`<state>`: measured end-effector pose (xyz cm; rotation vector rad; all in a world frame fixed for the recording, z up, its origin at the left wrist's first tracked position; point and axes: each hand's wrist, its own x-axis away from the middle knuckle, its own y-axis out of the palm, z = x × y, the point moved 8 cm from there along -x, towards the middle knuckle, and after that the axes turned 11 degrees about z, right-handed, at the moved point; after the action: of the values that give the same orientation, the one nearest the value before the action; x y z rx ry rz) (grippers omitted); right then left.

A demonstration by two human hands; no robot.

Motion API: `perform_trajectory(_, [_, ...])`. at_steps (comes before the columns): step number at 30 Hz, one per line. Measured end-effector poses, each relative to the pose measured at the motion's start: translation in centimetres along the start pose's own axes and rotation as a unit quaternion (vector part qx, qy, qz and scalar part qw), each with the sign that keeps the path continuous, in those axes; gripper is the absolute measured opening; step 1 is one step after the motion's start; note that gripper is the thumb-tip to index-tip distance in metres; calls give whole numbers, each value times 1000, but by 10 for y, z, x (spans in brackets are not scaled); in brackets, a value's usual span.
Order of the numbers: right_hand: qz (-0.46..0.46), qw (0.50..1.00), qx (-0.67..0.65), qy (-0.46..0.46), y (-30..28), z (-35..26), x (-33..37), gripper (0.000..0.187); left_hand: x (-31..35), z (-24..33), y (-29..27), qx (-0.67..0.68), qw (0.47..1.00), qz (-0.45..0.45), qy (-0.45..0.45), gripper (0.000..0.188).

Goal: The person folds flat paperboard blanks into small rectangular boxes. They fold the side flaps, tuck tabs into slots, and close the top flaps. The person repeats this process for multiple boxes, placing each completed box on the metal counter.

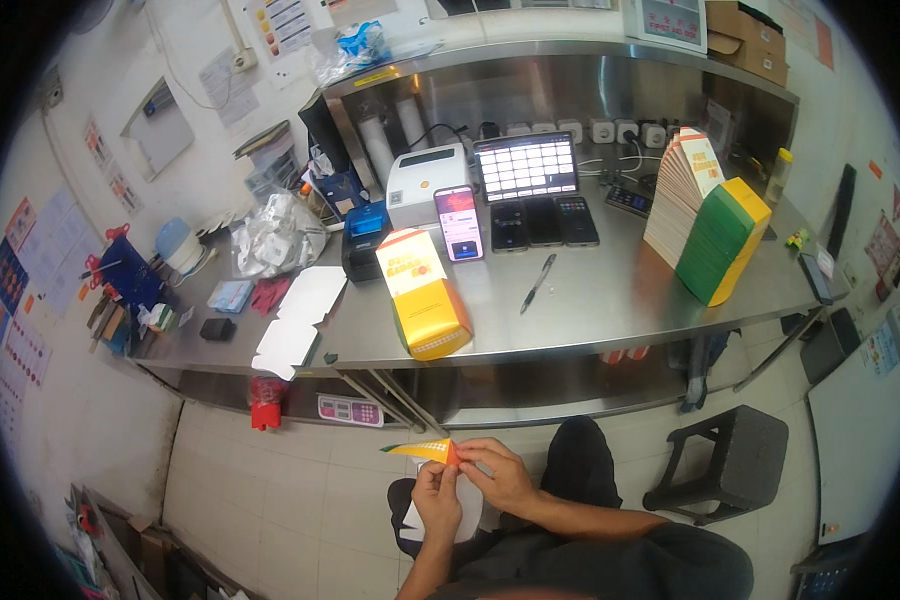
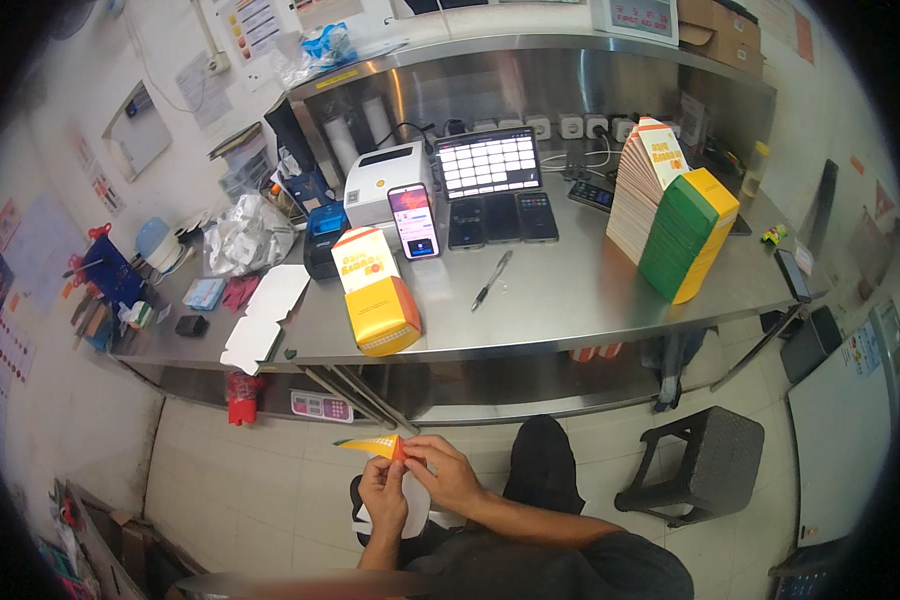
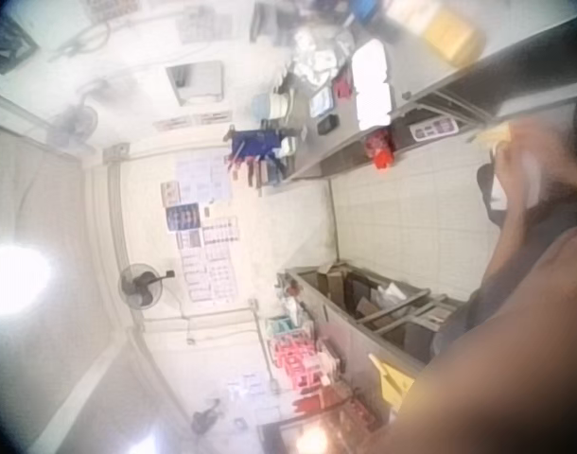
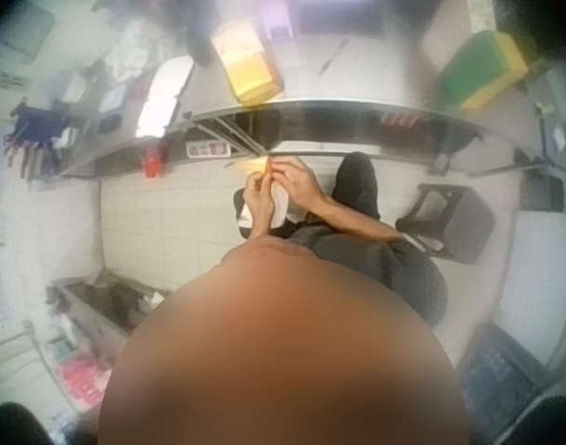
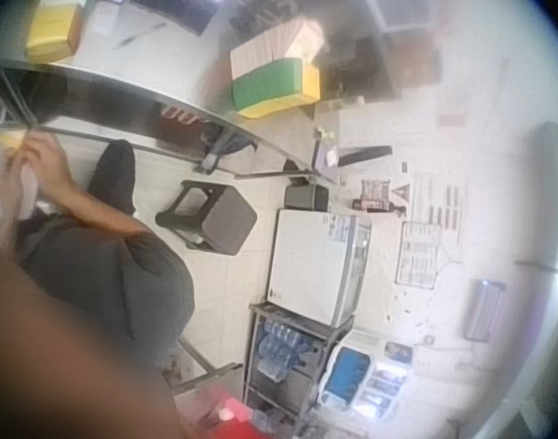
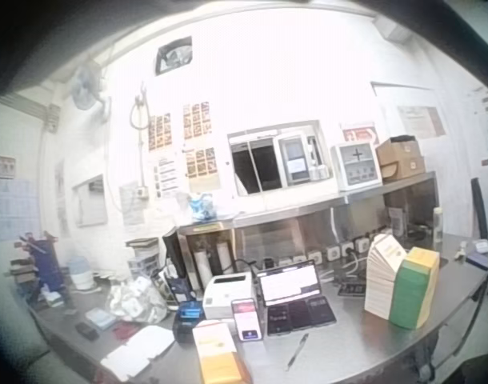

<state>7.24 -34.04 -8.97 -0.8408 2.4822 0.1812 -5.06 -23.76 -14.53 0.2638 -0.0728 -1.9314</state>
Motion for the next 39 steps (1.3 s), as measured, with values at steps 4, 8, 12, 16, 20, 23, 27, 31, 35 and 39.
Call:
perform_trajectory(4, [27, 1000, -5, -3, -4, 0, 0, 20, 1, -3, 3, -58, 998, -25, 22, 9])
perform_trajectory(8, [15, 997, -31, 62, -4, 11, 1, 17, 2, -3, 4, -112, 993, -33, 20, 7])
perform_trajectory(12, [1, 1000, 8, 21, -6, 8, -5, 15, 2, -3, 7, -52, 998, -31, 16, 6])
perform_trajectory(16, [-36, 998, -16, 43, -4, 9, -6, 15, 3, -10, 2, -28, 999, -38, -27, 13])
perform_trajectory(20, [-69, 997, 32, 13, -4, 6, -7, 15, 3, -18, -6, 73, 993, 20, -93, 12])
perform_trajectory(23, [-93, 995, 42, 3, -2, 6, -6, 16, 3, -14, -5, 107, 990, 37, -80, 14])
perform_trajectory(27, [-87, 995, 28, 27, -2, 10, -5, 15, 5, -10, -2, 160, 982, 33, -99, 15])
perform_trajectory(31, [-87, 992, -10, 90, -2, 16, -2, 12, 5, -8, 0, 170, 978, 40, -118, 15])
perform_trajectory(35, [-75, 997, -12, 35, -5, 6, -4, 10, 5, -10, 1, 166, 979, 38, -113, 15])
perform_trajectory(39, [-67, 996, -16, 53, -4, 7, 0, 9, 5, -16, -5, 133, 985, 36, -107, 13])
